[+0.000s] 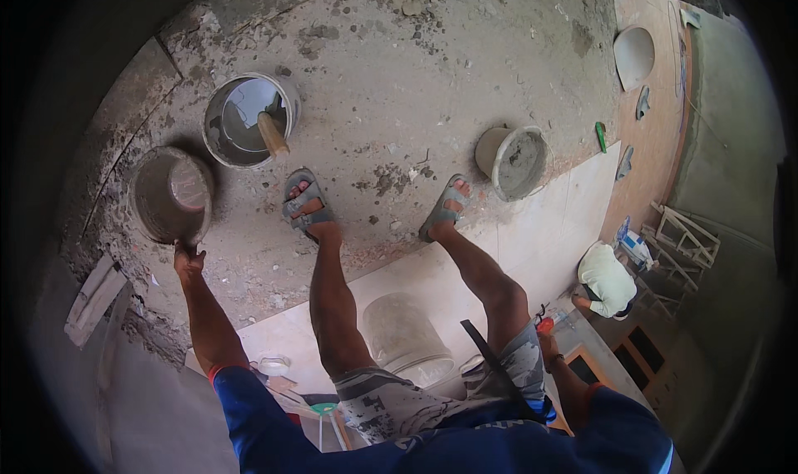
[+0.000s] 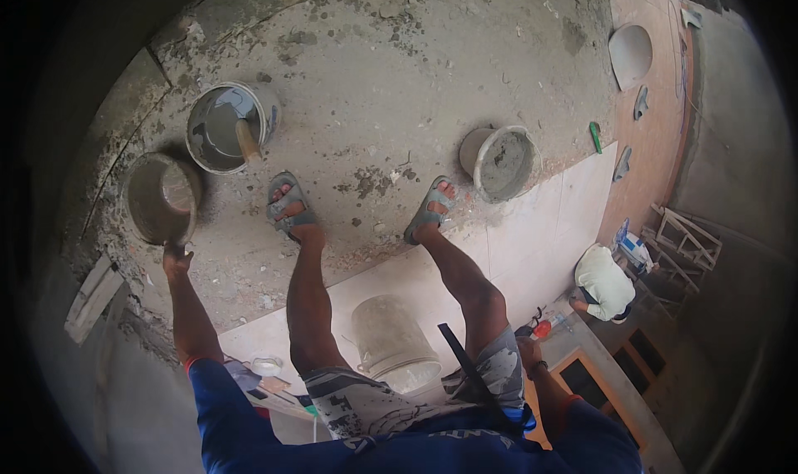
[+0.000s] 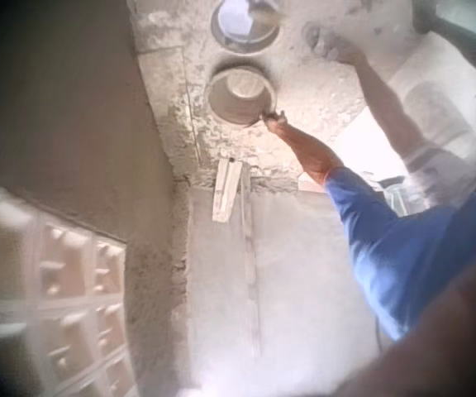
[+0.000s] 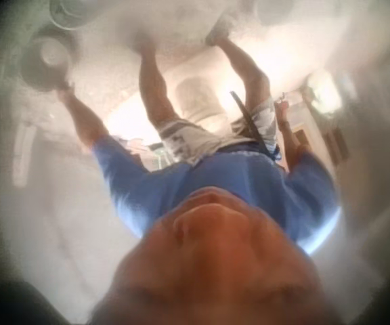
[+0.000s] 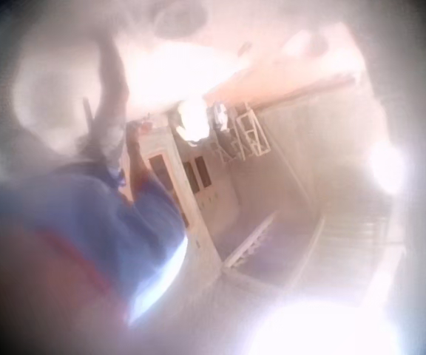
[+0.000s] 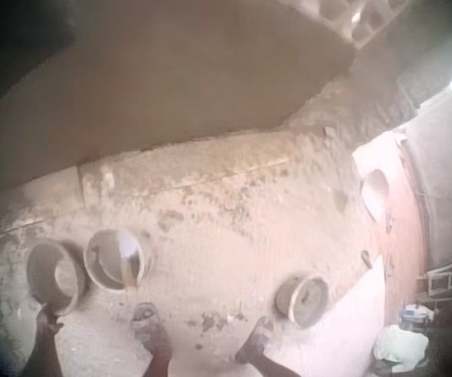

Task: The person uses a long wooden straightedge to level wet cement on a wall, scraping off excess material. They then switch to a smaller trowel to smooth the surface of the plaster. Finally, the person mixes a batch of cement in a bucket using a trowel.

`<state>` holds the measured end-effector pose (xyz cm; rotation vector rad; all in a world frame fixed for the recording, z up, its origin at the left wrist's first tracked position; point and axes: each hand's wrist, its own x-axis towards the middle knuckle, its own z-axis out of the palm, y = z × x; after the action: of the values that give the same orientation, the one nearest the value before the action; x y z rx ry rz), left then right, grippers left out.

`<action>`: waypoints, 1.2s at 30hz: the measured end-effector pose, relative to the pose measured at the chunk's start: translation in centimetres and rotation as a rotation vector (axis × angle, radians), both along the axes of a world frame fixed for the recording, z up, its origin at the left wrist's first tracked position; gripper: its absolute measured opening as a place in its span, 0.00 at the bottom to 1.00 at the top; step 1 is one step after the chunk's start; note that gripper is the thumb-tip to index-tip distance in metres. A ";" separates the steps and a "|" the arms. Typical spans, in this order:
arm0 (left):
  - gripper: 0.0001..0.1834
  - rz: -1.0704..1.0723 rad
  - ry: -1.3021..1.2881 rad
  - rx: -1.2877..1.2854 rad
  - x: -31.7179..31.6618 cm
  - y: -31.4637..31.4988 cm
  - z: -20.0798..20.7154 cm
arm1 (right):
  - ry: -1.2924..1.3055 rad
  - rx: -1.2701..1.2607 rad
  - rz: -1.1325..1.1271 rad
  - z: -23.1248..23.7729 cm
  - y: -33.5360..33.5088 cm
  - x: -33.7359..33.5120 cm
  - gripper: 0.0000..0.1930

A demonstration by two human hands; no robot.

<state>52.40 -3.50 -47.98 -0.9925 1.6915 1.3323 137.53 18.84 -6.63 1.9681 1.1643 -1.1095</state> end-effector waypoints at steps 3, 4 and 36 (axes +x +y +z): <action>0.22 -0.031 0.195 -0.040 2.6 -2.4 3.4 | 0.086 -0.032 -0.001 -3.6 -1.7 6.1 0.17; 0.16 -0.008 0.294 -0.117 4.8 -0.6 5.2 | 0.076 -0.029 0.025 -4.1 -2.6 6.8 0.17; 0.33 -1.199 -0.180 0.269 50.0 57.1 7.4 | 0.152 0.430 -0.787 -31.6 30.5 5.0 0.45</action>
<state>102.41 53.65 -40.62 0.1319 1.4647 0.5855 142.49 49.37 -38.20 2.8513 0.7298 -1.4908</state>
